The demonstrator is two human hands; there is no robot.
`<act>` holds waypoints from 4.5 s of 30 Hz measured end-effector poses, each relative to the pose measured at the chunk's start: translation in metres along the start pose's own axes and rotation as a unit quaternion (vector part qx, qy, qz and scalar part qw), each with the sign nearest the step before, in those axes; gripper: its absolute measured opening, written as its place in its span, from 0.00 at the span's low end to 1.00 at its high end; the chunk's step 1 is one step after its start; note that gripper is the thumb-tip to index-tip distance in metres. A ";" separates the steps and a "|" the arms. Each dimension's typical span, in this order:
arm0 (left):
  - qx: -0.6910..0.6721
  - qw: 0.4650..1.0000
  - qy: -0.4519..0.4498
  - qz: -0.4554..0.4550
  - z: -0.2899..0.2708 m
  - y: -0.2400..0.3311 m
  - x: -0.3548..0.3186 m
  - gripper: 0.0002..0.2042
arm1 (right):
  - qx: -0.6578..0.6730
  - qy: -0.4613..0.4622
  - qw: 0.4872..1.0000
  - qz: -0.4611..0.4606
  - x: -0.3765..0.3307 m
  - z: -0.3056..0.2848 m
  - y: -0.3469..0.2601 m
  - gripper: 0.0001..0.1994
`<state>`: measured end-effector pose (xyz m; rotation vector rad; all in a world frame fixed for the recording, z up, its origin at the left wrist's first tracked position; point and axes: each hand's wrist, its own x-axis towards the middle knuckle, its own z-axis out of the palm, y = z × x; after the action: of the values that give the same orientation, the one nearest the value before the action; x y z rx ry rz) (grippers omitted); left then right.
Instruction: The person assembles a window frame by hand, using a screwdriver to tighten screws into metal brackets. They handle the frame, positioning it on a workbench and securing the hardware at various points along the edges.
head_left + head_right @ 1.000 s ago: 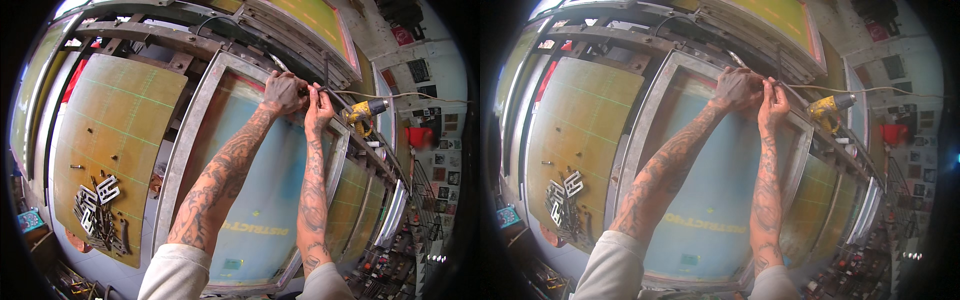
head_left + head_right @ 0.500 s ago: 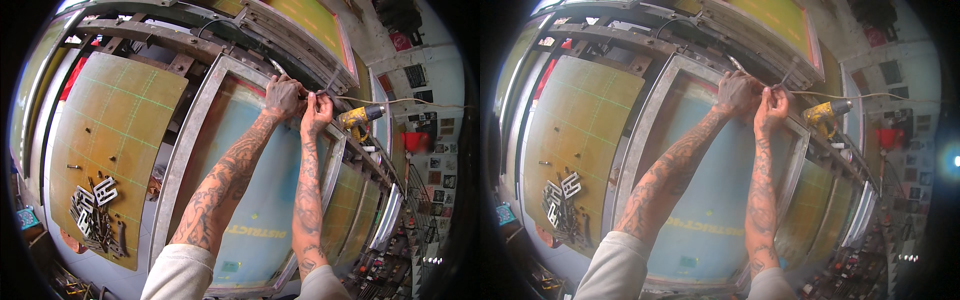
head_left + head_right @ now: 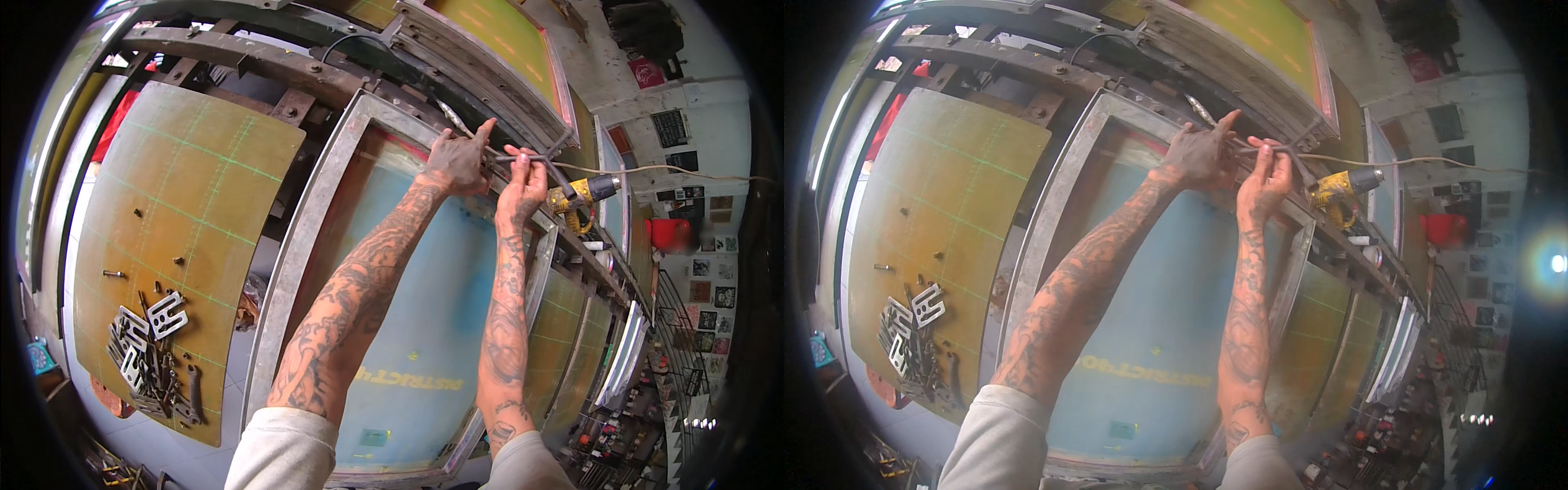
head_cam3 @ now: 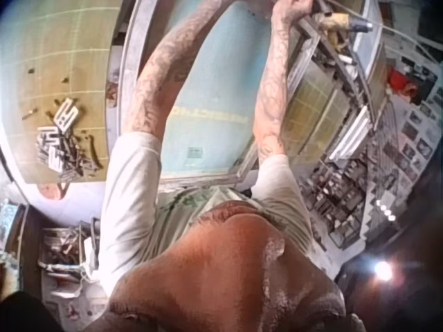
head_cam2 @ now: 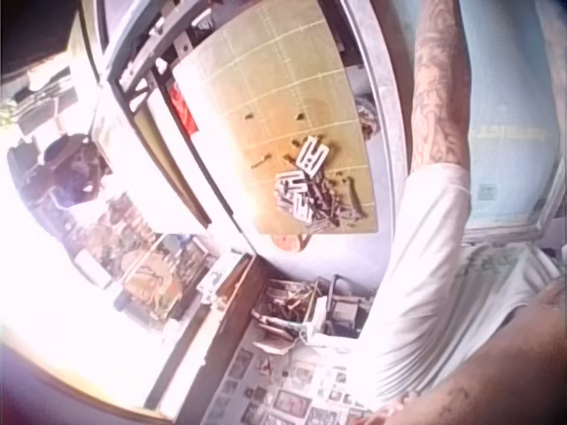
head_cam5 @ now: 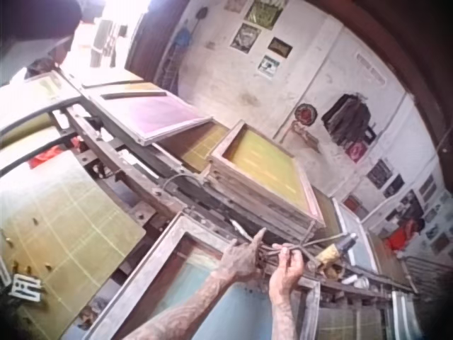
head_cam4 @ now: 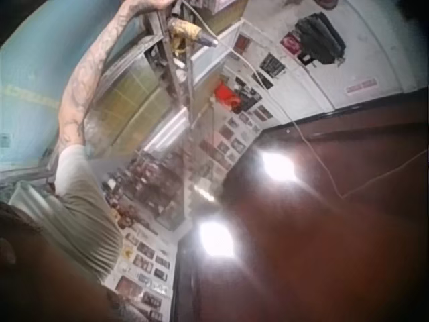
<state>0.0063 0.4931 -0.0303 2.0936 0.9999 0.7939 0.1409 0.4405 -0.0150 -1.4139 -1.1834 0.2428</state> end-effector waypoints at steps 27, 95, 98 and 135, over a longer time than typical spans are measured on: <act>-0.030 0.991 0.125 0.047 0.005 -0.007 0.000 0.25 | 0.103 -0.322 0.929 0.149 0.054 -0.068 -0.051 0.29; -0.036 0.975 0.203 0.087 0.008 -0.003 -0.006 0.27 | 0.042 0.006 0.999 0.019 -0.008 0.021 -0.004 0.11; -0.033 0.977 0.194 0.083 0.012 -0.007 -0.006 0.27 | 0.061 -0.007 0.998 0.023 -0.013 0.025 -0.006 0.13; -0.047 0.982 0.107 0.147 -0.007 -0.024 0.005 0.22 | 0.101 0.003 0.984 0.150 0.012 -0.008 -0.009 0.22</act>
<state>-0.0059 0.5110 -0.0442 2.1329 0.7516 1.2130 0.1476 0.4428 0.0007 -1.4079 -0.9092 0.5538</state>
